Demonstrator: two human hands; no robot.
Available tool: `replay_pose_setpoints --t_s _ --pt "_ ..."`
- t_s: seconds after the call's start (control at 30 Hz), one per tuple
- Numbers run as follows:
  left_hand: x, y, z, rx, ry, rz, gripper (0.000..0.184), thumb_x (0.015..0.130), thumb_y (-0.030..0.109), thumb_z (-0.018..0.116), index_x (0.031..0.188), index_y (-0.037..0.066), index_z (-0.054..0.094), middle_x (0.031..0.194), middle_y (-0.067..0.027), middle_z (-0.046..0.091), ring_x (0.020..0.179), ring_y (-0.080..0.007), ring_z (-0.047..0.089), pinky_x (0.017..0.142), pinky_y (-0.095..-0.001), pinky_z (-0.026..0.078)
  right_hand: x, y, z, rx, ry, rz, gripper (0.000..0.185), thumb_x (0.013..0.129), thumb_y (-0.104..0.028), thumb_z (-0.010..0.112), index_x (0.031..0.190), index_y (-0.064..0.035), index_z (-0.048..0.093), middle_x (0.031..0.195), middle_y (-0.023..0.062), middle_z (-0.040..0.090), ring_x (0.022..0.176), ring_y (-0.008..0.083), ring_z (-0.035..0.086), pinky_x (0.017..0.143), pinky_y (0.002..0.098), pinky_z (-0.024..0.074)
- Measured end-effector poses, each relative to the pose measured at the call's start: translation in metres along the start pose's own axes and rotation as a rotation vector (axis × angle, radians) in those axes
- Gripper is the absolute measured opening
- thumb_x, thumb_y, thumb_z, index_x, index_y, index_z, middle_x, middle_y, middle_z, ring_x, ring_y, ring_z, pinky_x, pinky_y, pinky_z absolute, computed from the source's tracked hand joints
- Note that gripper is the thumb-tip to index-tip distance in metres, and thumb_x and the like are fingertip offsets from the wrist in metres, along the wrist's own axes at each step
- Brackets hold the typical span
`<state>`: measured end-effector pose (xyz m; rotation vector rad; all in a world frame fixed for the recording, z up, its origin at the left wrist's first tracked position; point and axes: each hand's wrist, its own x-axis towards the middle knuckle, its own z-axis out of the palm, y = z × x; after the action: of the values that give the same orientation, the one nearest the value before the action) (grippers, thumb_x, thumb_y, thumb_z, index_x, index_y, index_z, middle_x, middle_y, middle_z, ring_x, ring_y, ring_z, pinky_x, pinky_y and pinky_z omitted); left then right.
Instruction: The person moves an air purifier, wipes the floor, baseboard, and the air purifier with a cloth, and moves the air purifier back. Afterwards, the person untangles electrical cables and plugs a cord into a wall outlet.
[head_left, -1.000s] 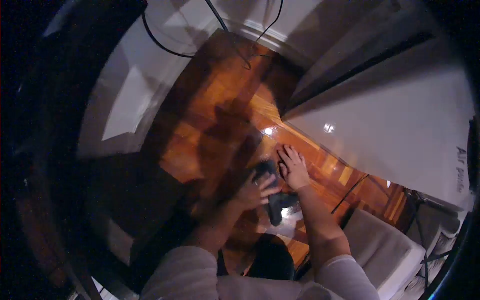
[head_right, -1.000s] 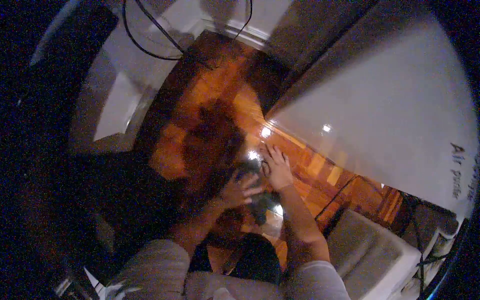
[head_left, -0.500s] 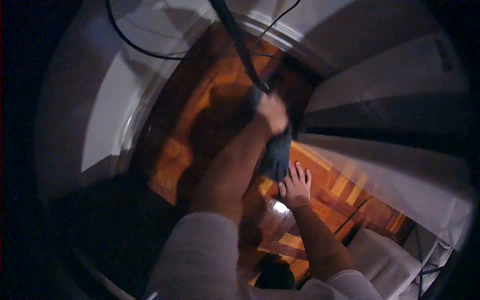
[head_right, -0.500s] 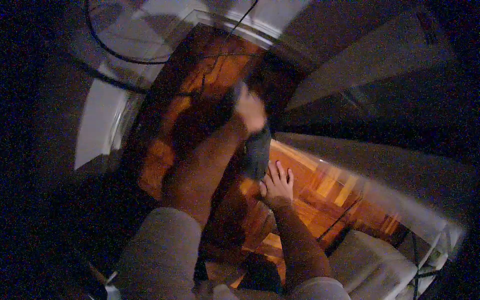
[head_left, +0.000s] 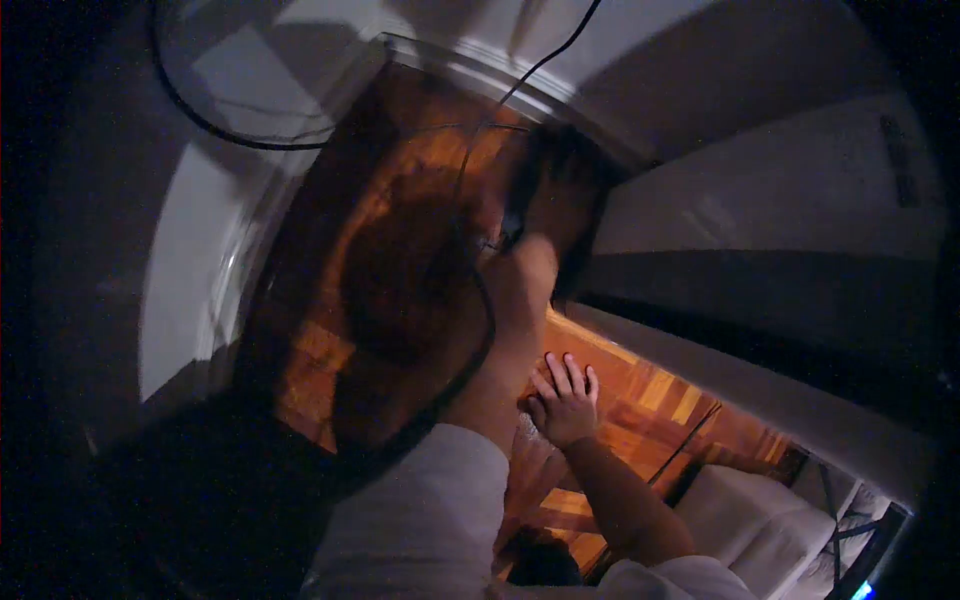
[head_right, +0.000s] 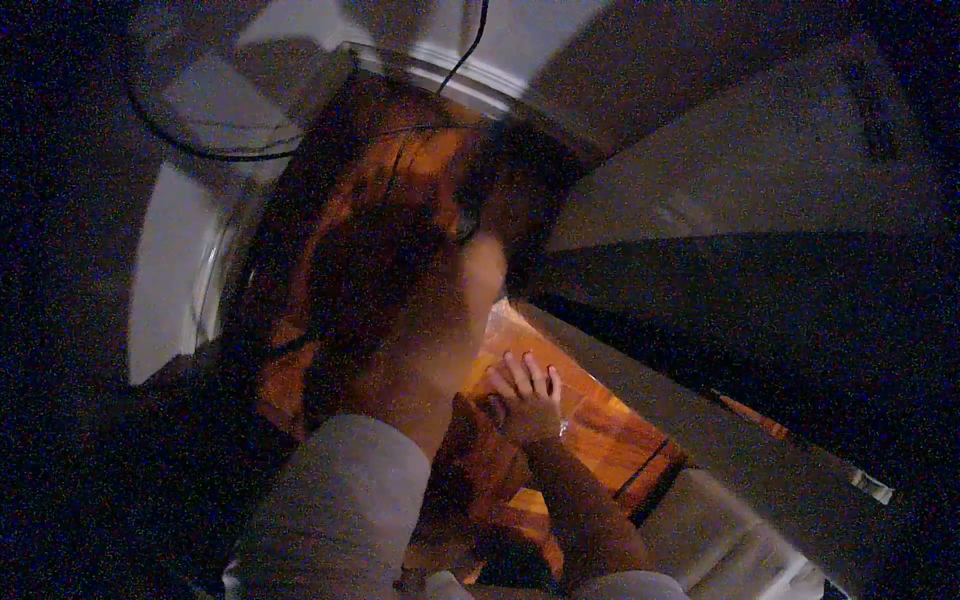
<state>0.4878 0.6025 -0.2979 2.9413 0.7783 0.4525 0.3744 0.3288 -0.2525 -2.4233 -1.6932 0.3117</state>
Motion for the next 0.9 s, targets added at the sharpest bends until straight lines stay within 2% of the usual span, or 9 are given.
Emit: replay_pose_setpoints --t_s 0.07,0.27,0.37,0.43,0.5,0.63,0.77,0.83,0.9 --pt "-0.005 -0.001 0.004 -0.215 0.130 0.180 0.038 0.083 0.030 0.041 0.114 0.009 0.050 0.125 -0.0098 0.043 0.121 -0.0290 0.032 0.096 -0.0581 0.020 -0.003 0.002 0.002 0.022 0.031 -0.022 0.038 0.078 -0.031 0.052 0.114 -0.0225 0.049 0.129 0.0057 0.038 0.119 0.0297 0.033 0.095 0.0537 0.0222" --pt "-0.001 -0.033 -0.009 -0.066 0.267 -0.193 0.041 0.083 0.034 0.040 0.119 0.017 0.047 0.126 -0.0086 0.043 0.121 -0.0296 0.031 0.097 -0.0604 0.014 -0.003 0.000 -0.002 0.020 0.029 0.003 0.043 0.074 -0.030 0.056 0.115 -0.0237 0.047 0.130 0.0046 0.037 0.121 0.0290 0.031 0.096 0.0530 0.0210" --pt "-0.011 0.004 -0.025 0.115 0.040 -0.082 0.046 0.082 0.039 0.041 0.123 0.019 0.043 0.128 -0.0084 0.039 0.120 -0.0310 0.032 0.097 -0.0597 0.013 0.004 0.006 -0.007 -0.038 -0.009 0.005 0.045 0.073 -0.030 0.057 0.116 -0.0233 0.046 0.130 0.0047 0.037 0.121 0.0291 0.031 0.096 0.0527 0.0204" --pt "-0.030 -0.036 -0.029 0.079 0.097 0.335 0.050 0.080 0.040 0.044 0.125 0.018 0.040 0.129 -0.0106 0.037 0.119 -0.0310 0.032 0.097 -0.0565 0.018 0.003 0.011 -0.006 -0.001 -0.003 0.011 0.044 0.073 -0.030 0.056 0.116 -0.0228 0.047 0.131 0.0049 0.036 0.121 0.0296 0.032 0.097 0.0526 0.0205" --pt "-0.021 -0.099 -0.045 -0.162 -0.108 0.066 0.051 0.079 0.042 0.048 0.122 0.015 0.044 0.128 -0.0140 0.038 0.115 -0.0331 0.036 0.096 -0.0514 0.024 0.001 0.013 -0.005 -0.008 0.028 -0.006 0.044 0.074 -0.030 0.055 0.116 -0.0224 0.047 0.131 0.0054 0.036 0.121 0.0300 0.032 0.097 0.0526 0.0205" --pt "-0.083 -0.232 -0.057 -0.099 -0.038 -0.354 0.056 0.080 0.046 0.047 0.126 0.015 0.040 0.129 -0.0161 0.036 0.113 -0.0369 0.037 0.098 -0.0489 0.025 0.009 0.018 -0.016 -0.033 -0.037 0.016 0.041 0.077 -0.032 0.052 0.116 -0.0209 0.048 0.131 0.0065 0.037 0.121 0.0301 0.031 0.096 0.0533 0.0221" --pt "-0.172 -0.221 -0.099 0.152 0.060 -0.405 0.061 0.081 0.046 0.044 0.133 0.017 0.027 0.136 -0.0151 0.027 0.118 -0.0356 0.035 0.100 -0.0505 0.021 0.005 0.011 -0.014 -0.025 -0.055 0.021 0.038 0.080 -0.030 0.048 0.115 -0.0162 0.051 0.131 0.0088 0.037 0.122 0.0310 0.030 0.098 0.0522 0.0190" --pt "-0.200 -0.188 -0.109 0.184 -0.169 -0.886 0.062 0.083 0.046 0.040 0.135 0.018 0.022 0.139 -0.0130 0.021 0.122 -0.0344 0.030 0.102 -0.0509 0.016 0.003 0.015 -0.015 -0.049 -0.009 -0.003 0.039 0.080 -0.030 0.048 0.115 -0.0153 0.051 0.131 0.0092 0.038 0.122 0.0312 0.031 0.098 0.0518 0.0195" --pt "-0.242 -0.183 -0.105 0.163 -0.132 -1.040 0.061 0.083 0.047 0.039 0.135 0.019 0.022 0.139 -0.0122 0.021 0.123 -0.0339 0.029 0.102 -0.0508 0.014 0.002 0.020 -0.013 -0.051 0.024 -0.032 0.038 0.080 -0.029 0.048 0.116 -0.0152 0.051 0.131 0.0089 0.038 0.122 0.0310 0.031 0.098 0.0515 0.0196"
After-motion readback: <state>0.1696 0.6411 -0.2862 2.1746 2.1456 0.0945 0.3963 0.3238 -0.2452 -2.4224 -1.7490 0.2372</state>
